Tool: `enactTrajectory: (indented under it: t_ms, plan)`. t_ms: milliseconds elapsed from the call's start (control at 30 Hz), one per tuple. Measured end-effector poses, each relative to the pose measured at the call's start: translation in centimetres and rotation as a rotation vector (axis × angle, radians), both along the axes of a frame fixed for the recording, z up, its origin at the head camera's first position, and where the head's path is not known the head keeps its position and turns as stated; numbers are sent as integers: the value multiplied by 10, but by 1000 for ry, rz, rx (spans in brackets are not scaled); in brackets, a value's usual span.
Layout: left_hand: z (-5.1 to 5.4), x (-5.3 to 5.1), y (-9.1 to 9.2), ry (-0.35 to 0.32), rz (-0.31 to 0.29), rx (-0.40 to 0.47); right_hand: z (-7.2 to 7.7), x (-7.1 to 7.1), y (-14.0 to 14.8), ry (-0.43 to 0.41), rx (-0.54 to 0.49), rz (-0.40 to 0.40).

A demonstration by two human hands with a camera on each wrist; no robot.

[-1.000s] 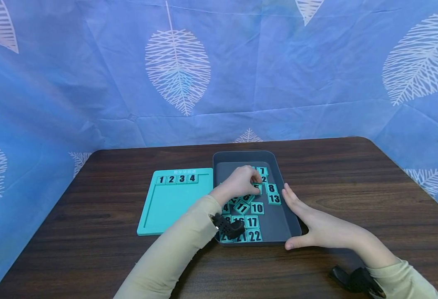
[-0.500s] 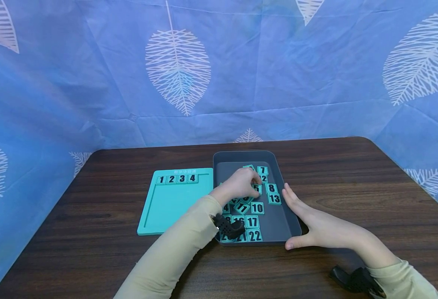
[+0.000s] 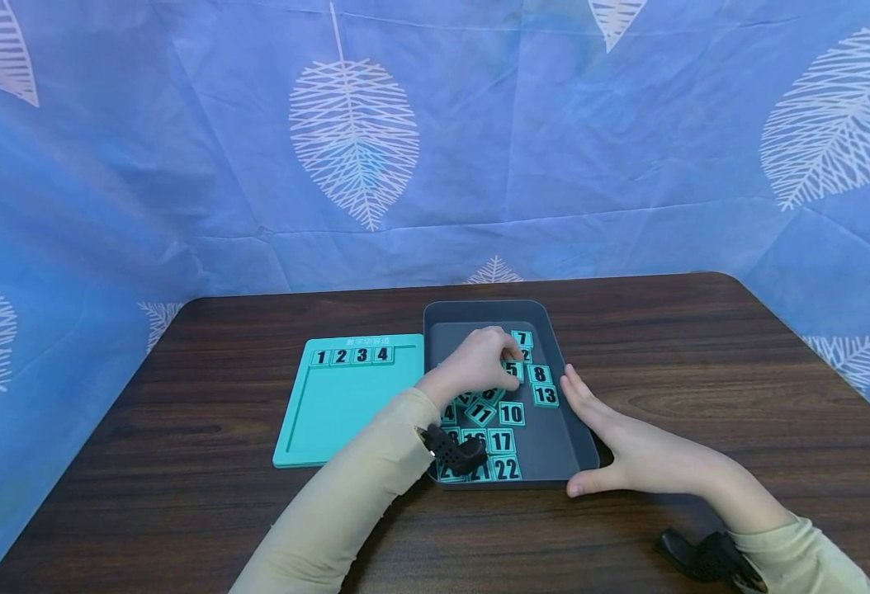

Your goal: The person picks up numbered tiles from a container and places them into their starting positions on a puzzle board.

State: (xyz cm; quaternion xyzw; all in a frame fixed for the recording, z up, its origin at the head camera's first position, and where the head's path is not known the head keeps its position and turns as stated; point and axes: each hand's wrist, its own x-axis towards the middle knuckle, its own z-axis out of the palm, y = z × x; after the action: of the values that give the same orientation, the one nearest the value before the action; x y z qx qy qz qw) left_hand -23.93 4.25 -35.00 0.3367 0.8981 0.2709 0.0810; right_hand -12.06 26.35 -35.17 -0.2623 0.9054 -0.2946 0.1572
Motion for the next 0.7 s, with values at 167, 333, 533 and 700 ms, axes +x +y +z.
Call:
enactTrajectory:
  t_ms: [167,333,533,700]
  plan:
    - [10,2,-2,16,7,21,0,0,0,-3,-1,-2]
    - [22,3,-9,47,-3,63,0,0,0,-10,2,2]
    - [33,-1,-29,51,22,132,0,-1,1,0,9,1]
    - [35,-6,-50,58,65,156,0,-1,0,8,9,-2]
